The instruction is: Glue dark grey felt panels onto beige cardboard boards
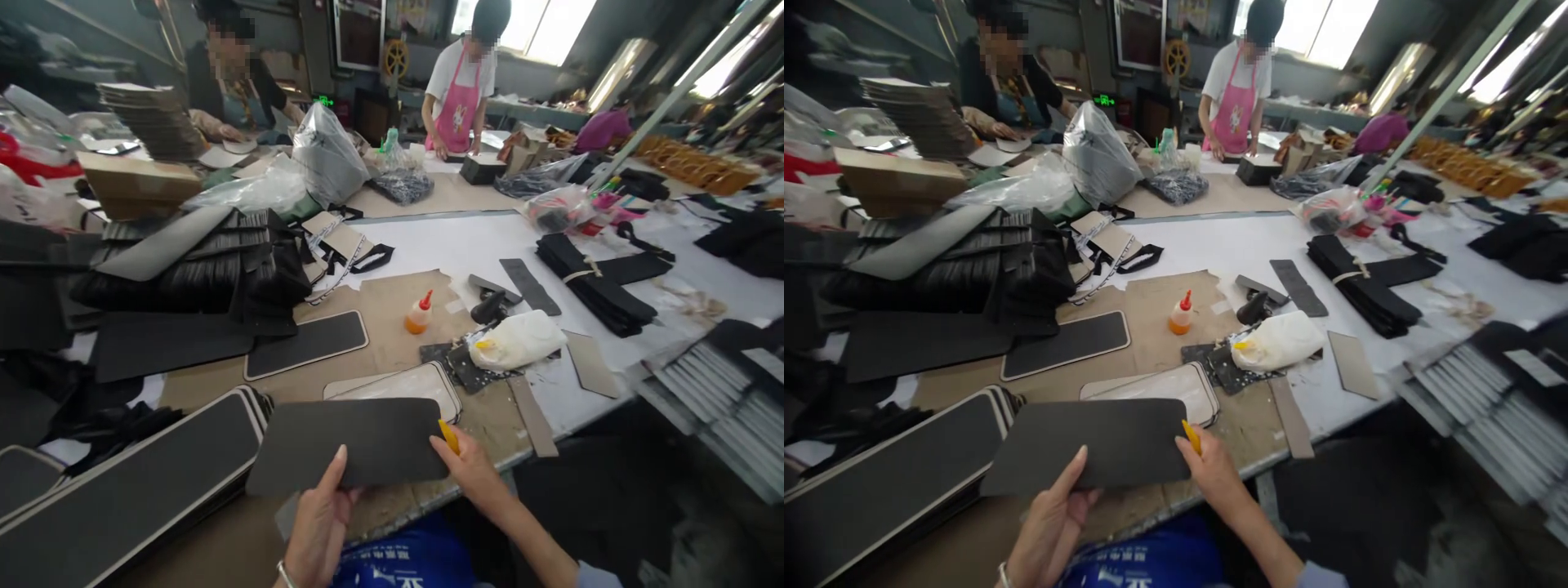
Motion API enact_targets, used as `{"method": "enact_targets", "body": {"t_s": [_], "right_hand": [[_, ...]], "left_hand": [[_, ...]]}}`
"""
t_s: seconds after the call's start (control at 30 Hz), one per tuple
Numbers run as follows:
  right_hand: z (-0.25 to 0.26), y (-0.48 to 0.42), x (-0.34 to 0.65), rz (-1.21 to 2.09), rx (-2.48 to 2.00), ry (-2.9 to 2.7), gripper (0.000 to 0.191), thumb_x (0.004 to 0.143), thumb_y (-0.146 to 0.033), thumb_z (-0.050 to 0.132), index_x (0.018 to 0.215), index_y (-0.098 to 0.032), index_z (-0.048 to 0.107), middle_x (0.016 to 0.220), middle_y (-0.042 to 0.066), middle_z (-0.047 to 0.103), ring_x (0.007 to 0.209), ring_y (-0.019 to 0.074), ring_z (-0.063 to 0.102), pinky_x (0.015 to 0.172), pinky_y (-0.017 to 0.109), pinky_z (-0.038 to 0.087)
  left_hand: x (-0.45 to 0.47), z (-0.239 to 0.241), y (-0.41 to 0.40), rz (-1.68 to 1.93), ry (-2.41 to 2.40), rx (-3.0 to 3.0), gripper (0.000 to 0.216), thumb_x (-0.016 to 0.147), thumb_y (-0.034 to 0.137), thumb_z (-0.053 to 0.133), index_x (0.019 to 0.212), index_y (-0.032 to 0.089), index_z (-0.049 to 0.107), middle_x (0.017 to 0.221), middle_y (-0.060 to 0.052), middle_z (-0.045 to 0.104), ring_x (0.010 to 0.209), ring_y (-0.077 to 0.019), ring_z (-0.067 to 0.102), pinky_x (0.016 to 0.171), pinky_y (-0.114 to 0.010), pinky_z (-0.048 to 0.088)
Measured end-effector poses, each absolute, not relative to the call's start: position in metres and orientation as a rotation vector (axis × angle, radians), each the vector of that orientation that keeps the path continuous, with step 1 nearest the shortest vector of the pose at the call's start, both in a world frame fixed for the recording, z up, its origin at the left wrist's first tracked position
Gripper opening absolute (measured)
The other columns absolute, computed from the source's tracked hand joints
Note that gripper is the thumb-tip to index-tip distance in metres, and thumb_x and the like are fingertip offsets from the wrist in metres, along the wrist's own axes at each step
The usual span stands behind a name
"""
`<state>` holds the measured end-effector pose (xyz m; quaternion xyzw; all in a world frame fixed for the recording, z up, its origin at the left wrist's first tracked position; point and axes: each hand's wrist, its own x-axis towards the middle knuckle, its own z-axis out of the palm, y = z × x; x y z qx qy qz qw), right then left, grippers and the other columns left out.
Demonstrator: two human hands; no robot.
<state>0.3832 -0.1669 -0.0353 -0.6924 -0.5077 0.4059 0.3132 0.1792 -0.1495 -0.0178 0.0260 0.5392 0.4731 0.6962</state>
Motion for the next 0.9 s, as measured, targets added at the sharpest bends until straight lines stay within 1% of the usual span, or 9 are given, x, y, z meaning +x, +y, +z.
{"method": "enact_targets", "body": {"t_s": [0.07,0.2,0.33,0.47,0.57,0.67,0.77,0.9], "right_hand": [[-0.047,-0.174,0.4,0.973,-1.927,-1.469,0.03,0.078,-0.04,0.044,0.074,-0.015,0.06,0.061,0.001,0.058,0.058,0.014,0.052,0.057,0.026,0.042],[-0.07,-0.175,0.424,0.817,-2.033,-1.685,0.029,0.079,-0.038,0.043,0.068,-0.017,0.058,0.058,0.0,0.057,0.054,0.0139,0.051,0.054,0.025,0.04],[-0.085,-0.156,0.438,0.641,-2.113,-1.825,0.027,0.079,-0.038,0.042,0.074,-0.017,0.057,0.065,0.003,0.061,0.061,0.017,0.056,0.058,0.027,0.04],[-0.087,-0.129,0.45,0.497,-2.139,-1.944,0.027,0.083,-0.037,0.037,0.077,-0.017,0.054,0.07,0.005,0.061,0.065,0.0173,0.057,0.061,0.027,0.041],[-0.088,-0.111,0.452,0.45,-2.189,-2.042,0.026,0.085,-0.034,0.035,0.078,-0.017,0.053,0.073,0.006,0.062,0.067,0.0164,0.058,0.062,0.026,0.04],[-0.093,-0.099,0.45,0.427,-2.314,-2.126,0.024,0.084,-0.035,0.038,0.08,-0.017,0.054,0.075,0.006,0.063,0.069,0.0165,0.06,0.06,0.024,0.039],[-0.1,-0.094,0.449,0.439,-2.414,-2.136,0.026,0.082,-0.039,0.041,0.083,-0.018,0.056,0.077,0.006,0.065,0.07,0.0171,0.061,0.058,0.024,0.039],[-0.103,-0.091,0.451,0.501,-2.466,-2.083,0.028,0.08,-0.043,0.044,0.085,-0.018,0.057,0.077,0.006,0.066,0.071,0.019,0.062,0.058,0.025,0.039]], "left_hand": [[0.167,-0.031,-0.152,1.146,1.36,0.051,0.037,0.064,0.015,0.065,0.099,0.021,0.057,0.093,-0.002,0.067,0.086,-0.0156,0.061,0.066,-0.024,0.053],[0.145,-0.055,-0.159,1.033,1.451,0.089,0.031,0.061,0.015,0.067,0.091,0.018,0.059,0.086,-0.003,0.067,0.077,-0.0148,0.062,0.061,-0.022,0.051],[0.139,-0.066,-0.159,0.993,1.475,0.2,0.025,0.057,0.026,0.069,0.077,0.016,0.06,0.072,0.0,0.065,0.066,-0.0115,0.059,0.055,-0.02,0.046],[0.14,-0.072,-0.142,0.909,1.56,0.476,0.029,0.054,0.041,0.067,0.063,0.014,0.058,0.058,0.003,0.057,0.056,-0.009,0.05,0.05,-0.019,0.039],[0.14,-0.083,-0.127,0.816,1.72,0.733,0.031,0.056,0.046,0.061,0.052,0.016,0.054,0.046,0.006,0.046,0.047,-0.0081,0.04,0.046,-0.02,0.032],[0.14,-0.095,-0.118,0.708,1.876,0.95,0.031,0.058,0.043,0.056,0.044,0.017,0.047,0.04,0.006,0.037,0.044,-0.0078,0.033,0.045,-0.021,0.027],[0.139,-0.102,-0.115,0.631,1.941,1.036,0.029,0.058,0.042,0.053,0.044,0.018,0.045,0.041,0.005,0.038,0.046,-0.009,0.035,0.047,-0.022,0.027],[0.137,-0.107,-0.118,0.593,1.958,1.054,0.031,0.058,0.046,0.051,0.045,0.018,0.046,0.042,0.004,0.041,0.047,-0.0105,0.037,0.048,-0.024,0.029]]}}
